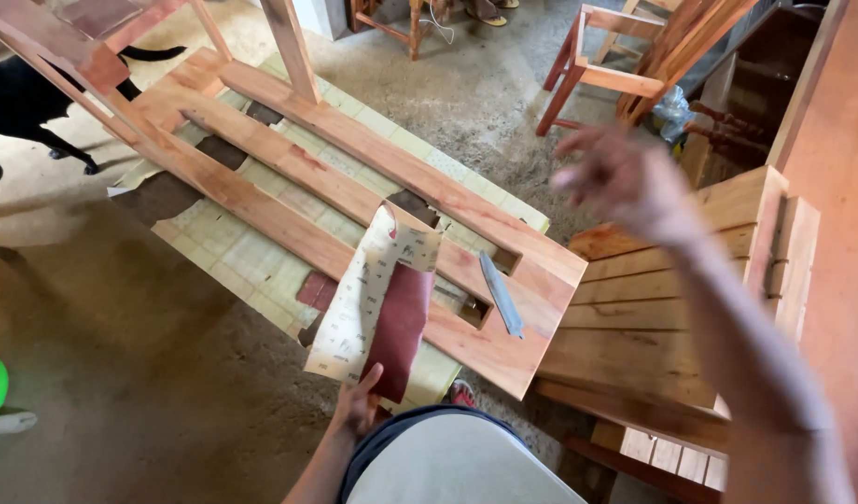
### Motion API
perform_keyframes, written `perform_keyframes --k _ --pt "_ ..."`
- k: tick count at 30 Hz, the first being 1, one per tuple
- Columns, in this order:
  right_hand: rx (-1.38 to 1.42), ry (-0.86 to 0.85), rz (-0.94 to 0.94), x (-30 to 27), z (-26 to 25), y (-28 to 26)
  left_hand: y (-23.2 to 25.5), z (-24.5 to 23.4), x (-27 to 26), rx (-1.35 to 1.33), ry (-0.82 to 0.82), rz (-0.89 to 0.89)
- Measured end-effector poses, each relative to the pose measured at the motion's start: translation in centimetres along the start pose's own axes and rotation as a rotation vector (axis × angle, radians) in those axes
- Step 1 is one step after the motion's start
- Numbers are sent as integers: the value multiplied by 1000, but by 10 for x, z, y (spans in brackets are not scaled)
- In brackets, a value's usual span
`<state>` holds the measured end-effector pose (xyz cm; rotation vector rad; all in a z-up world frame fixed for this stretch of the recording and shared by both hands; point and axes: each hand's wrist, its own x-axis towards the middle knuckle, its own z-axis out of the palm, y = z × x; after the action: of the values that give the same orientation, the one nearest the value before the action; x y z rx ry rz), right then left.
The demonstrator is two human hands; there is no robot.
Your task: The person is manually sanding the surfaces and edges of a wooden furniture frame using sandpaper and a sanding block.
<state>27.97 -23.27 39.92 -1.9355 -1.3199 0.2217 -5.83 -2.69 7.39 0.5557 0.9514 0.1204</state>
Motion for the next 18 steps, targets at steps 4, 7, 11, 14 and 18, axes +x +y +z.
perform_keyframes --k 4,7,11,14,18 --pt "-617 301 -459 10 -56 -48 21 19 -29 -78 -38 44" --pt "-1195 492 -834 9 -73 -63 21 17 -31 -57 -134 104" --pt "-462 418 -272 -6 -74 -36 19 10 -19 494 -11 126" --pt "-747 402 -375 -9 -80 -25 25 23 -8 685 8 140" --pt "31 369 0 -24 -40 -42 21 54 7 178 228 220"
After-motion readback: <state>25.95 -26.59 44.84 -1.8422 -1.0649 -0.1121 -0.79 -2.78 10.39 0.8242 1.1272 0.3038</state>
